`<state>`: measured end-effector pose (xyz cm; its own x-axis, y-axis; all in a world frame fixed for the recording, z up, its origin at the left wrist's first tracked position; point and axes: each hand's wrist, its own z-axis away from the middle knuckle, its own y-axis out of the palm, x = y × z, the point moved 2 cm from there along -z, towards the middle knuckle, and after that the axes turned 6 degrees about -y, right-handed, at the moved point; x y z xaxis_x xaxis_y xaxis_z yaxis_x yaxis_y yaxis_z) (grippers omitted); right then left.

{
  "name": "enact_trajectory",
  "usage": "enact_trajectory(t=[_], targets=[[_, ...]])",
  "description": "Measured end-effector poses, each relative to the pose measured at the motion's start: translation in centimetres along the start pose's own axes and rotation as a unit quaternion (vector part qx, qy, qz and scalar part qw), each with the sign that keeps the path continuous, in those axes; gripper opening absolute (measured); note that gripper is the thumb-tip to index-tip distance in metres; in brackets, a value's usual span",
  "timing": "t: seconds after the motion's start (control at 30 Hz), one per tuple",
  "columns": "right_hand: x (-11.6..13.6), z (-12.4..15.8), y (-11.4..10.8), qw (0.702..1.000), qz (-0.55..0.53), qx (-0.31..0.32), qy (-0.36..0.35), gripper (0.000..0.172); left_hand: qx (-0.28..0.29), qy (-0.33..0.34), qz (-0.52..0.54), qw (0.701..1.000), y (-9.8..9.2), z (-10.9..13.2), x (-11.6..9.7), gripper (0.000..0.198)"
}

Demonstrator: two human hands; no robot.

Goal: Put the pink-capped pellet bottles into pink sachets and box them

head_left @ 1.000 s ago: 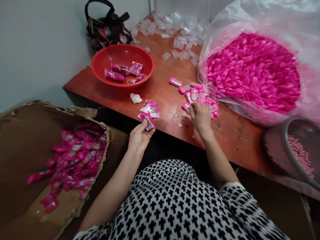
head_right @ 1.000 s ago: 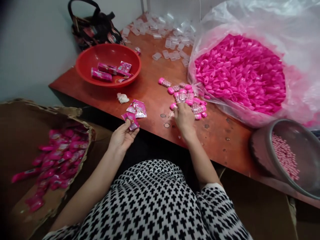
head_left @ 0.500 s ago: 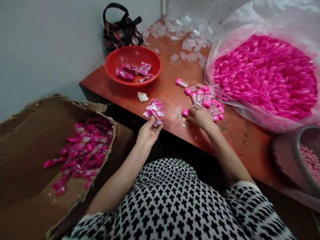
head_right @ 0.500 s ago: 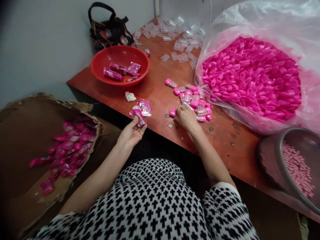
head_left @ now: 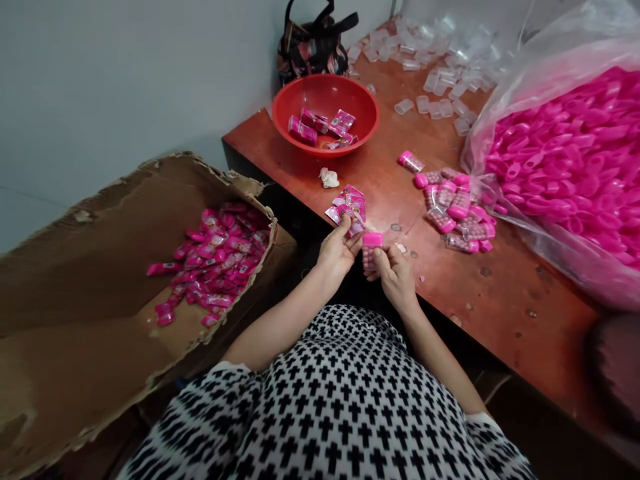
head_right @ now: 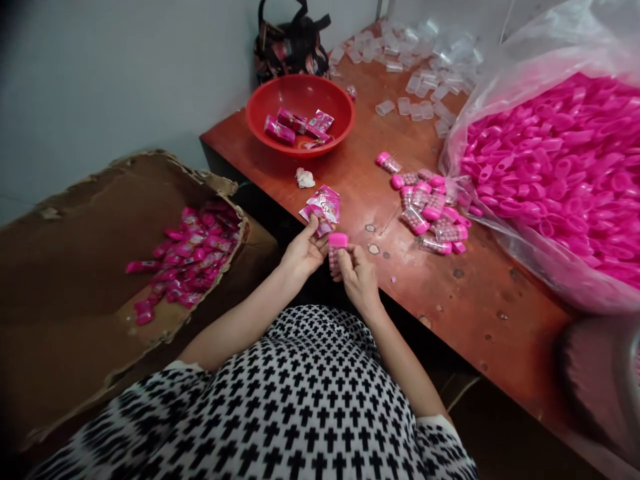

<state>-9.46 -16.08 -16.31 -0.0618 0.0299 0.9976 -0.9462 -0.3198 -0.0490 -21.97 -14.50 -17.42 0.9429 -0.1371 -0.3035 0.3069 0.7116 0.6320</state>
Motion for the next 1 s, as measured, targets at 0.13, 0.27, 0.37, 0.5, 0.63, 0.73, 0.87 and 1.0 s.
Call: enact_trajectory(t=[0.13,0.27,0.37,0.5,0.63,0.73,0.87,1.0], targets=[[-0.6,-0.7,0.5,0.999,0.034,-0.032,-0.006,0.032,0.016,-0.009,0.007,1.000,0.3,0.2,0.4,0.016],[-0.7,-1.1,0.7,0.999,0.013,-0.039,0.000,0.031,0.023,-0.009,0.002,1.000,0.5,0.5,0.6,0.018],[-0.7,-1.2,0.9,0.999,-0.037,-0.021,0.006,0.028,0.035,0.011,-0.017,0.999,0.4,0.5,0.6,0.019],[-0.7,-1.4,0.8,0.997,-0.070,-0.033,0.007,0.028,0.051,0.036,-0.007,0.998,0.3,0.3,0.5,0.017],[-0.5,-1.5,0.6,0.997,-0.052,-0.051,-0.017,0.030,0.049,0.026,0.009,0.998,0.3,0.1,0.6,0.015],[-0.4,-1.4,0.6,0.997,-0.045,-0.049,-0.025,0.030,0.037,0.019,0.018,0.999,0.5,0.2,0.6,0.016],[-0.3,-1.1,0.7,0.997,-0.047,-0.049,-0.026,0.029,0.032,0.017,0.022,0.999,0.8,0.4,0.7,0.016],[-0.4,-1.0,0.7,0.997,-0.046,-0.052,-0.019,0.029,0.031,0.019,0.018,0.999,0.9,0.7,0.7,0.017]])
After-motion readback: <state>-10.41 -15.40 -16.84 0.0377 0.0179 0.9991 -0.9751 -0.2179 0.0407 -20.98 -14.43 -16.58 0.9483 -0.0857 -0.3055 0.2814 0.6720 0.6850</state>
